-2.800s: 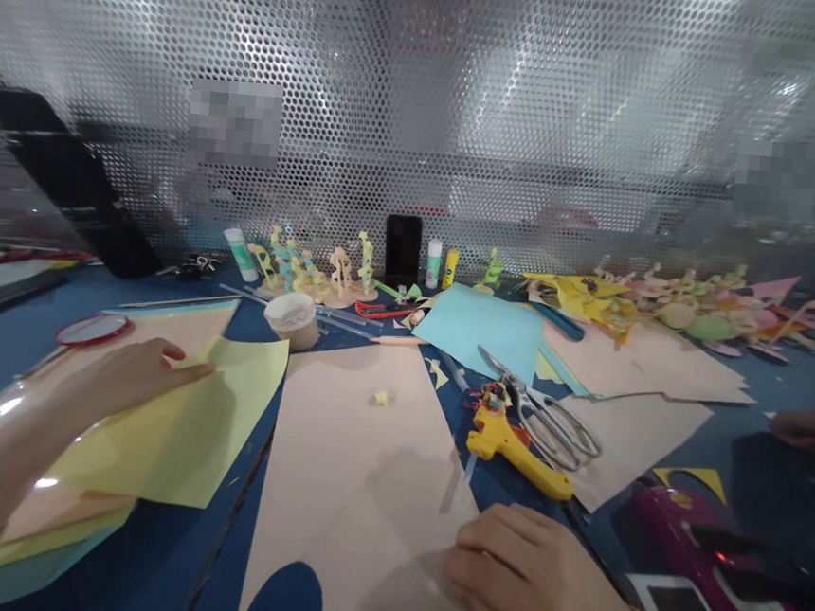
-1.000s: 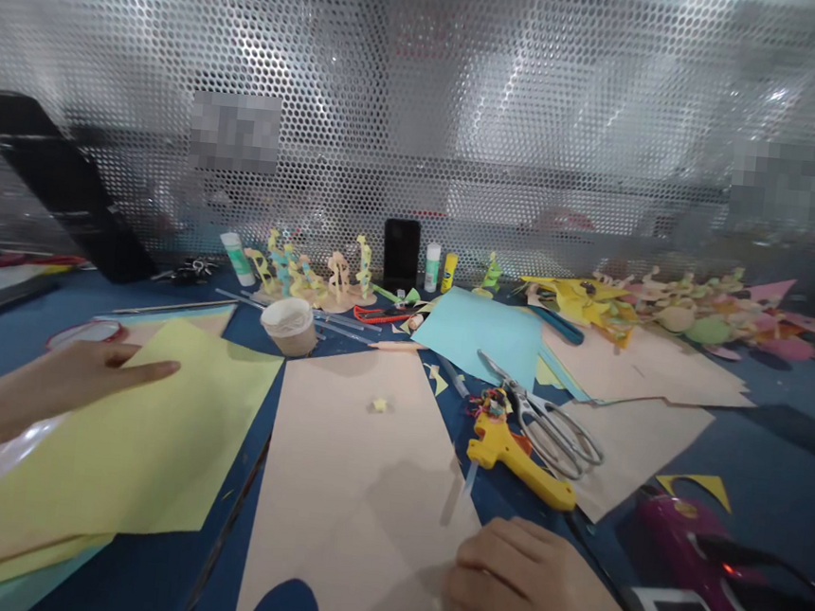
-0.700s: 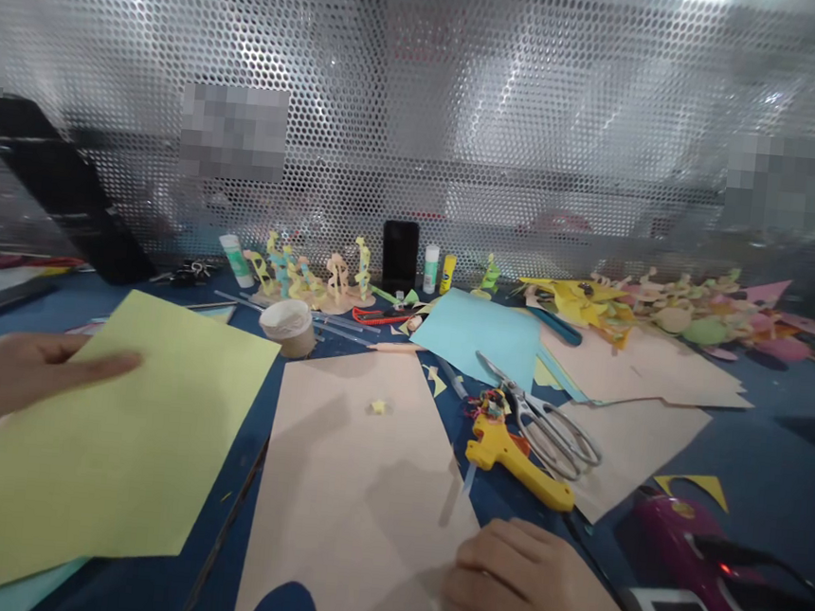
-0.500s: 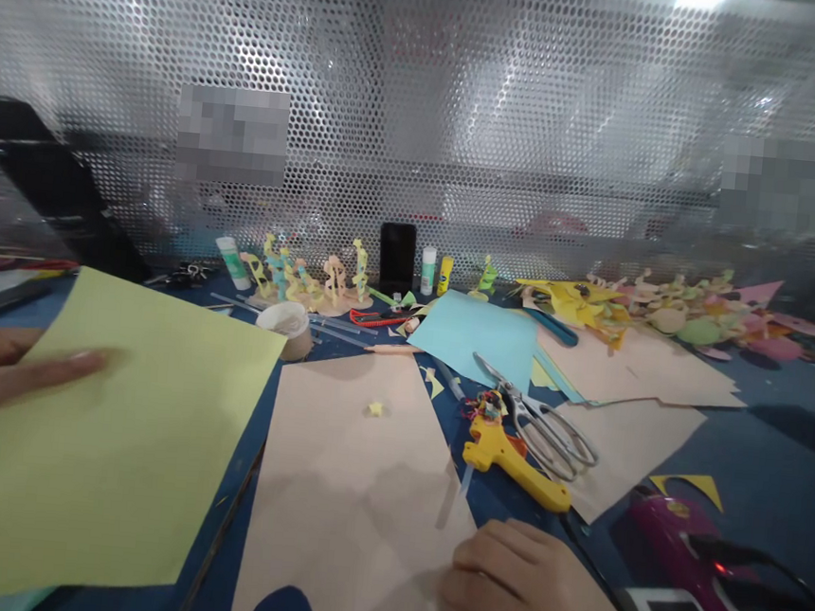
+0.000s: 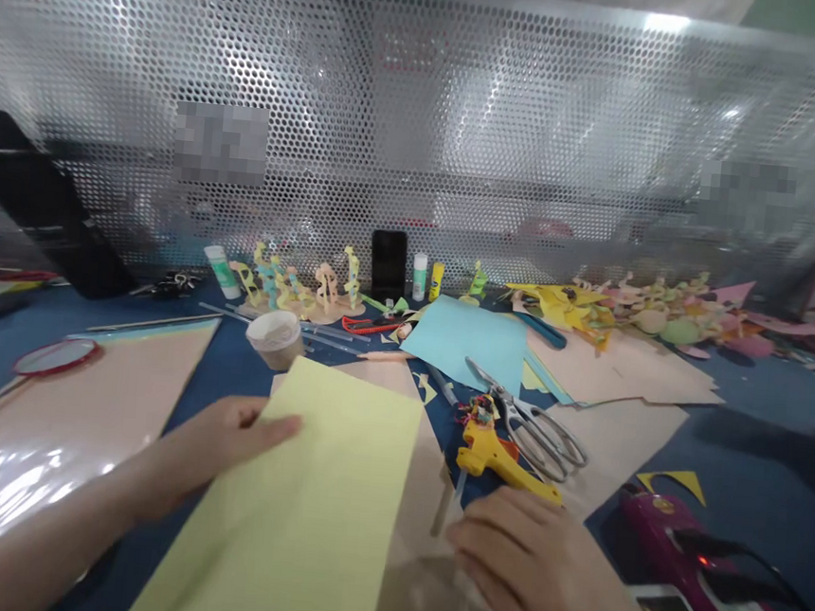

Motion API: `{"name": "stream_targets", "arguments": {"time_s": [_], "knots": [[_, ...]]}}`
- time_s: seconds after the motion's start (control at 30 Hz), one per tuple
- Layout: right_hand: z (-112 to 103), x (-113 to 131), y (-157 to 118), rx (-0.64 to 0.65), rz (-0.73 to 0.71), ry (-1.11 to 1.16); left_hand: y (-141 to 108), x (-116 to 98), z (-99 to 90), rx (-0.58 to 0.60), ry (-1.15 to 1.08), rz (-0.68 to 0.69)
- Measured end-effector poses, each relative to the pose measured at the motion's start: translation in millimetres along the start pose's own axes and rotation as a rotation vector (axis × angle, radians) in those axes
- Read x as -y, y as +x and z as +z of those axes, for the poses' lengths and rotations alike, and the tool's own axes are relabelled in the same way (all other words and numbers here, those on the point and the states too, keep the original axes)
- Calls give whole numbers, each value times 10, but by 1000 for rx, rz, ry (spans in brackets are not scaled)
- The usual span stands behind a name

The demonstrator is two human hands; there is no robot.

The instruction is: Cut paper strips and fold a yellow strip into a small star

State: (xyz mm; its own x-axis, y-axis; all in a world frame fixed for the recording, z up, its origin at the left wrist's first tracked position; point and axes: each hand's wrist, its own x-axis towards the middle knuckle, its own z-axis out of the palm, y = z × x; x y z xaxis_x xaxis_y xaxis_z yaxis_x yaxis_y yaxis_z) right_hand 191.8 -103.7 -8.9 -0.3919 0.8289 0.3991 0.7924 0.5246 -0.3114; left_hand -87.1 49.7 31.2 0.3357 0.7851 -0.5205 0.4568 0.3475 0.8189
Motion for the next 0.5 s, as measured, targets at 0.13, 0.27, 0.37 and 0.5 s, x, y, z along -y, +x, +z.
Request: {"name": "stream_targets", "arguments": {"time_s": [0.13,0.27,0.37,0.5], "knots": [[-261,-29,268,70,202,-245,134,90,111,122,7,48],[-402,-166,763,236,371,-473,123,124,79,212,114,109],[-326,-376,1125,267,389,-497,26,122,-3,269,235,138],[-67,-688,1440,327,441,-500,-106,138,-236,158,247,92]]}}
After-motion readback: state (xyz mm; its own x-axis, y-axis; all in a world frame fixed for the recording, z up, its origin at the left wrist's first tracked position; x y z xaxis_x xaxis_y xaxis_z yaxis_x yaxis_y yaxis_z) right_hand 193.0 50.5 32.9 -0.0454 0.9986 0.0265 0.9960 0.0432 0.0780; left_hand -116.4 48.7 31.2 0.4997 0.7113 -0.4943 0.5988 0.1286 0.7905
